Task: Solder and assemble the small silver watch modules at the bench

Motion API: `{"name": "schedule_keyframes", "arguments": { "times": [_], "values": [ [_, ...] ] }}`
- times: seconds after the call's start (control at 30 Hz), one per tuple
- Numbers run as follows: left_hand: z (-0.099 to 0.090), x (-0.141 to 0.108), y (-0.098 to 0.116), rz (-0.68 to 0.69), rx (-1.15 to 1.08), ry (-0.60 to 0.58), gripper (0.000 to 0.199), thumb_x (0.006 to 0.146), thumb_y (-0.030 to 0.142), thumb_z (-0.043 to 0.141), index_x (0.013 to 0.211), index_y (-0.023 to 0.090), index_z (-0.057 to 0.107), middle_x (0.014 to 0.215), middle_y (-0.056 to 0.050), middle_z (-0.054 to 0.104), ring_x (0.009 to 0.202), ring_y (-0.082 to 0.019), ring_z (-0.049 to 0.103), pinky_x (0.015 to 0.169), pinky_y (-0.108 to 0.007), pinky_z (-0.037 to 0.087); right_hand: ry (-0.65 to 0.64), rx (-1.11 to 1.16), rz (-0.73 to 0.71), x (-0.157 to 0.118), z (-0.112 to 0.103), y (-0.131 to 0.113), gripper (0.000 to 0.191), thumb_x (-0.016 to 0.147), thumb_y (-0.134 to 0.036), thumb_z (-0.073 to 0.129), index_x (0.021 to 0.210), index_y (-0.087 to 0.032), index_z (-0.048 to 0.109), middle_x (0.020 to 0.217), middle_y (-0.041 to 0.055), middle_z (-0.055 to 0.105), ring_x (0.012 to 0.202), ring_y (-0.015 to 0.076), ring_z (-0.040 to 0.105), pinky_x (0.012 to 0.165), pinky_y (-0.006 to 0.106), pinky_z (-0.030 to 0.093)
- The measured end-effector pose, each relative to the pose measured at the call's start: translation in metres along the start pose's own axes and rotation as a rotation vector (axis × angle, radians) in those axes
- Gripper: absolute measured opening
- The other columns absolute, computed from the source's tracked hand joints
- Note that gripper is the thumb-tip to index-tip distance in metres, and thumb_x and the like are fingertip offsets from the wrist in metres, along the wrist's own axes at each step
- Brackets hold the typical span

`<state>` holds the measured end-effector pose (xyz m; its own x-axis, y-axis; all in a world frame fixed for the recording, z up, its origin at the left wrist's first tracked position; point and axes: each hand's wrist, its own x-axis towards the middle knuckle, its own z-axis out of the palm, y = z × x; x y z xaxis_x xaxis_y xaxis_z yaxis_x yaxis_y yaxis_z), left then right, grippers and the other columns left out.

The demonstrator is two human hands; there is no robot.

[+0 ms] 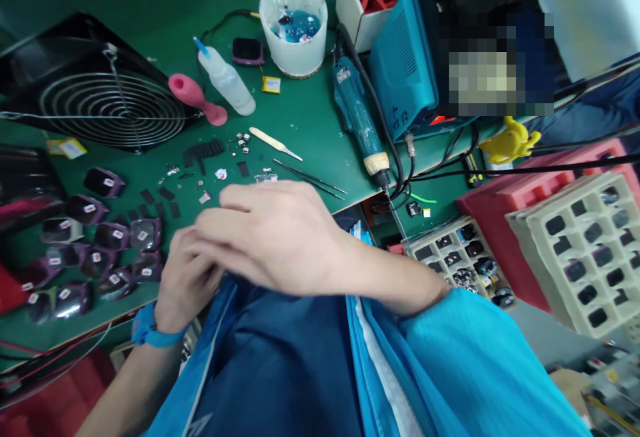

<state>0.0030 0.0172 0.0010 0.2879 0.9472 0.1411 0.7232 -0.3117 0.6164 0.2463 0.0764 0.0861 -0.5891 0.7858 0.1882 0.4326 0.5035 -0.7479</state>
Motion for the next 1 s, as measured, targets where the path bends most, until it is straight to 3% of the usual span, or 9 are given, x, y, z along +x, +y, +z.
{"name": "schedule_keyframes", "arguments": {
  "times": [0.1, 0.23, 0.47, 0.8, 1.0],
  "values": [
    [0.001, -0.002, -0.003, 0.160, 0.076, -0.005, 0.037, 0.096, 0.020, 0.066, 0.130, 0.034, 0.067, 0.122, -0.007, 0.071, 0.111, -0.026, 0.064, 0.095, -0.044, 0.055, -0.169, -0.212, -0.102, 0.007, 0.040, 0.038, 0.026, 0.104, -0.019, 0.051, 0.092, -0.020, 0.074, 0.079, 0.0020, 0.065, 0.069, 0.0161, 0.058, 0.062, 0.031, 0.040],
    [0.001, -0.003, -0.004, 0.206, 0.124, -0.008, 0.049, 0.095, 0.016, 0.065, 0.140, 0.035, 0.060, 0.123, -0.008, 0.070, 0.112, -0.025, 0.064, 0.096, -0.043, 0.055, -0.165, -0.320, -0.166, 0.002, 0.063, 0.062, 0.025, 0.105, -0.017, 0.050, 0.094, -0.017, 0.073, 0.082, 0.0041, 0.064, 0.072, 0.0175, 0.056, 0.065, 0.032, 0.037],
    [0.001, -0.003, -0.004, 0.220, 0.124, -0.004, 0.046, 0.097, 0.016, 0.063, 0.139, 0.032, 0.059, 0.123, -0.010, 0.070, 0.111, -0.025, 0.064, 0.095, -0.044, 0.055, -0.119, -0.408, -0.295, 0.004, 0.069, 0.065, 0.031, 0.108, -0.019, 0.044, 0.093, -0.017, 0.072, 0.084, 0.0043, 0.063, 0.072, 0.0174, 0.055, 0.067, 0.032, 0.039],
    [0.000, -0.002, -0.003, 0.241, 0.141, -0.006, 0.043, 0.097, 0.014, 0.063, 0.137, 0.029, 0.060, 0.122, -0.010, 0.068, 0.111, -0.025, 0.061, 0.094, -0.041, 0.054, -0.088, -0.338, -0.303, 0.005, 0.069, 0.068, 0.034, 0.107, -0.018, 0.044, 0.090, -0.016, 0.073, 0.082, 0.0044, 0.064, 0.069, 0.0166, 0.055, 0.066, 0.032, 0.038],
    [-0.001, -0.002, -0.001, 0.235, 0.127, -0.015, 0.042, 0.095, 0.011, 0.064, 0.134, 0.024, 0.063, 0.122, -0.011, 0.067, 0.112, -0.025, 0.059, 0.096, -0.041, 0.053, -0.119, -0.274, -0.225, 0.004, 0.067, 0.068, 0.027, 0.103, -0.016, 0.047, 0.095, -0.015, 0.073, 0.087, 0.0061, 0.067, 0.076, 0.0177, 0.060, 0.070, 0.030, 0.041]
  ]
}}
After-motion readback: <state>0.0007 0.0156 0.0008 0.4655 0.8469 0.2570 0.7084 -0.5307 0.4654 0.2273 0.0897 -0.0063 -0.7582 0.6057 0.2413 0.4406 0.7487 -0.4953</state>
